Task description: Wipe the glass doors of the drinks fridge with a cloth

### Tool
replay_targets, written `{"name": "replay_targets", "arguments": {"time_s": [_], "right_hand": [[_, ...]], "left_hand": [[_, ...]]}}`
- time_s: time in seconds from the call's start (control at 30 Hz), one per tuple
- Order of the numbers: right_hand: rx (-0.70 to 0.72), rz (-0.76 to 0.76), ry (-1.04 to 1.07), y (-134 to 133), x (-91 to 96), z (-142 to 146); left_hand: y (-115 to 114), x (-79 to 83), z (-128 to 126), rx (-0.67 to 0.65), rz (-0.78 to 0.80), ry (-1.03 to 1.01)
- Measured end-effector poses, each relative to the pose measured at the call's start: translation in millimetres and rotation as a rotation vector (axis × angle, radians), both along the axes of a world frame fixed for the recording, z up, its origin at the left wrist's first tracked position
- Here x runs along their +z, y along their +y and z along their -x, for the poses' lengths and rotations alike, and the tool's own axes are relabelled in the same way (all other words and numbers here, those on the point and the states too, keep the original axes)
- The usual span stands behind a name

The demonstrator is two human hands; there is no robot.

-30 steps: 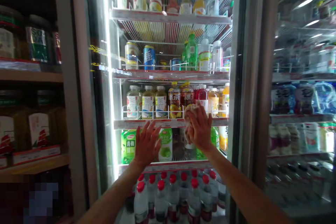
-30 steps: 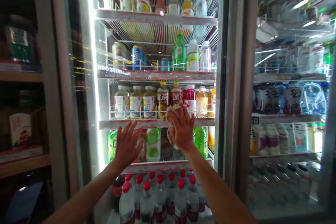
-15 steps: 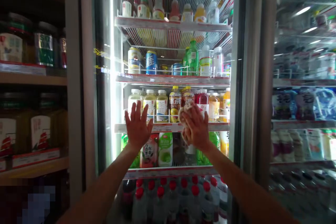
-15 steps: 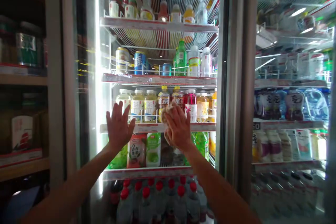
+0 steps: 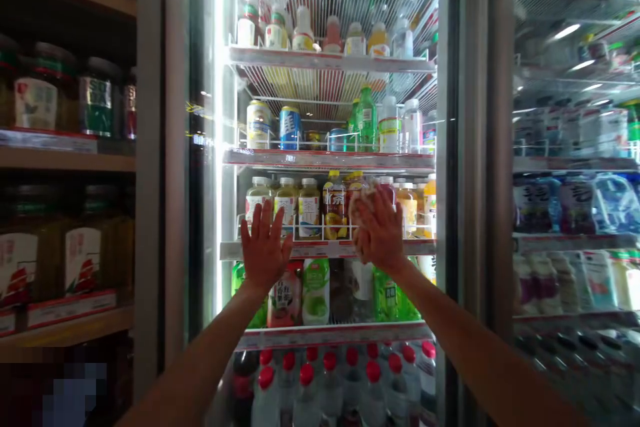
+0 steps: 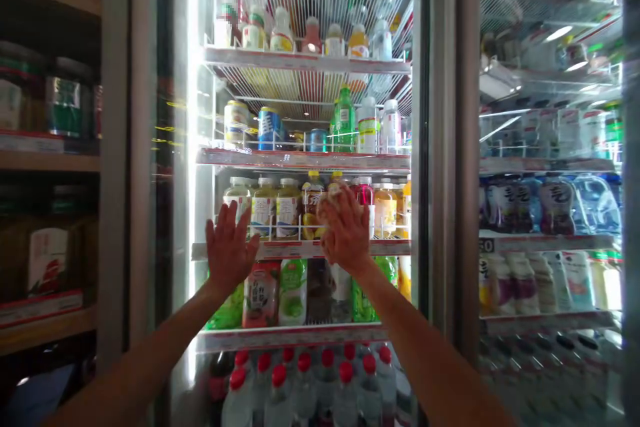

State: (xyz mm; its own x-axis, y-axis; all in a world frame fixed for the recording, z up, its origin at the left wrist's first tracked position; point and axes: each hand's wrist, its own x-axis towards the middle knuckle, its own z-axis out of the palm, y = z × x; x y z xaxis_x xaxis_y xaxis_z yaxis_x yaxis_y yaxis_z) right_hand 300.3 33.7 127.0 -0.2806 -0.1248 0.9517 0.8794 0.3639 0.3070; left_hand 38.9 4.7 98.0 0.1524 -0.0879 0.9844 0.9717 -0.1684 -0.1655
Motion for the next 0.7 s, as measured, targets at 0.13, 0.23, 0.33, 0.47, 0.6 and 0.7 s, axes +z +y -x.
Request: {"name": "replay_targets", "arguments": {"time_s": [0.13, 0.23, 0.33, 0.47, 0.6, 0.7], "right_hand": [[-0.034, 0.025, 0.063, 1, 7.6, -20], [-0.064, 0.050, 0.452, 8, 36.9, -57], [-0.053, 0.068, 0.543, 8, 56.6, -51], [0.015, 0.015, 0.063, -1, 44.5, 18], [-0.013, -0.035, -0.239, -3, 35.8, 33], [-0.110, -0.025, 0.117, 7, 60.0, -21]], "left_hand": [[-1, -2.5, 2, 0.008, 0.007, 0.014], [-2, 0.0, 1, 0.015, -0.008, 0.012], [0, 16.9, -3, 0.008, -0.048, -0.010], [3, 49.6, -9, 0.031, -0.042, -0.061], [5, 60.3, -8, 0.057, -0.032, -0.056], [5, 56.9, -6, 0.073, -0.037, -0.035]]}}
